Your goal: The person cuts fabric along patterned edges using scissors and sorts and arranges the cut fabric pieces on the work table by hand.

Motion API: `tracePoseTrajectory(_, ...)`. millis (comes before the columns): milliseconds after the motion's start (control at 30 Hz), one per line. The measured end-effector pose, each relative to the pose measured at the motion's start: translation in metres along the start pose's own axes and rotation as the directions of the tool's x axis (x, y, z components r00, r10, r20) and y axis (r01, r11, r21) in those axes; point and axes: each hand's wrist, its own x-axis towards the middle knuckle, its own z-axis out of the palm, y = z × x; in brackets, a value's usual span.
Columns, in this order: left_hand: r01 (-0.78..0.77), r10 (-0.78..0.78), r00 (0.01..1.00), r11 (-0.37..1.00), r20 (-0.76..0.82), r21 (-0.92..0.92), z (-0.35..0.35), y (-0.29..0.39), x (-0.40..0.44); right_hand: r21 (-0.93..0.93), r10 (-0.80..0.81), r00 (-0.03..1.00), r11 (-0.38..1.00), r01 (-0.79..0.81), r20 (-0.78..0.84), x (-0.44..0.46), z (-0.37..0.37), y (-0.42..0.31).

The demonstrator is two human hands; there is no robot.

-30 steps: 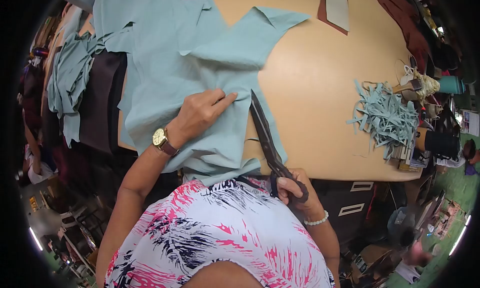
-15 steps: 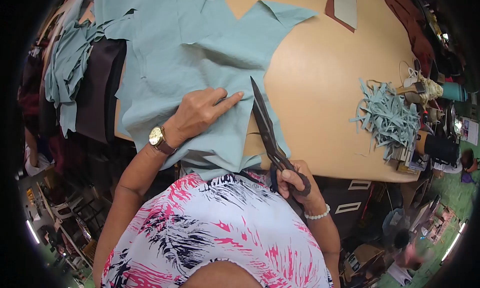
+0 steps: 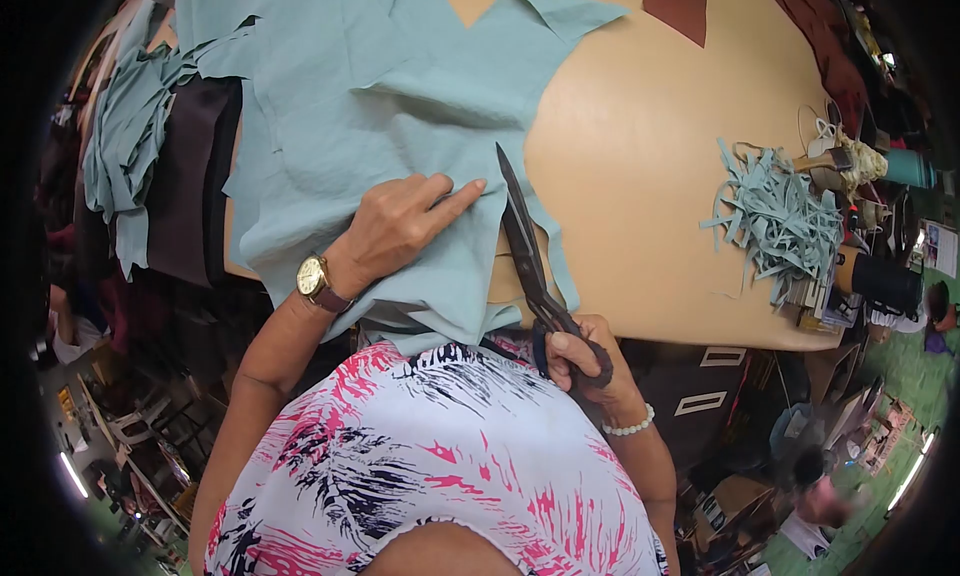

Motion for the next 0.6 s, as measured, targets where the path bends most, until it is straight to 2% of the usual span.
tracePoseTrajectory(200, 0.028, -0.028, 1.000, 0.999, 0.004, -0.031, 0.004, 0.002, -0.002, 0.017, 0.050, 0.998, 0.999, -0.049, -0.034, -0.004, 0.007, 0.001)
tracePoseTrajectory(300, 0.035, -0.035, 0.999, 0.999, 0.013, -0.031, 0.004, 0.003, -0.003, 0.066, 0.028, 0.999, 0.997, -0.026, -0.034, -0.004, 0.009, 0.003)
tracePoseTrajectory(400, 0.030, -0.030, 1.000, 0.999, 0.005, -0.025, 0.005, 0.004, -0.003, 0.037, 0.039, 0.996, 0.999, -0.036, -0.076, -0.005, 0.009, 0.008)
tracePoseTrajectory(500, 0.036, -0.036, 0.999, 0.999, 0.003, -0.028, 0.005, 0.006, -0.004, 0.095, 0.085, 0.990, 0.993, -0.075, -0.109, -0.006, 0.015, 0.006)
tracePoseTrajectory(600, 0.040, -0.040, 0.999, 0.999, 0.000, -0.029, 0.005, 0.007, -0.004, 0.038, 0.081, 0.992, 0.996, -0.077, -0.101, -0.005, 0.016, 0.007)
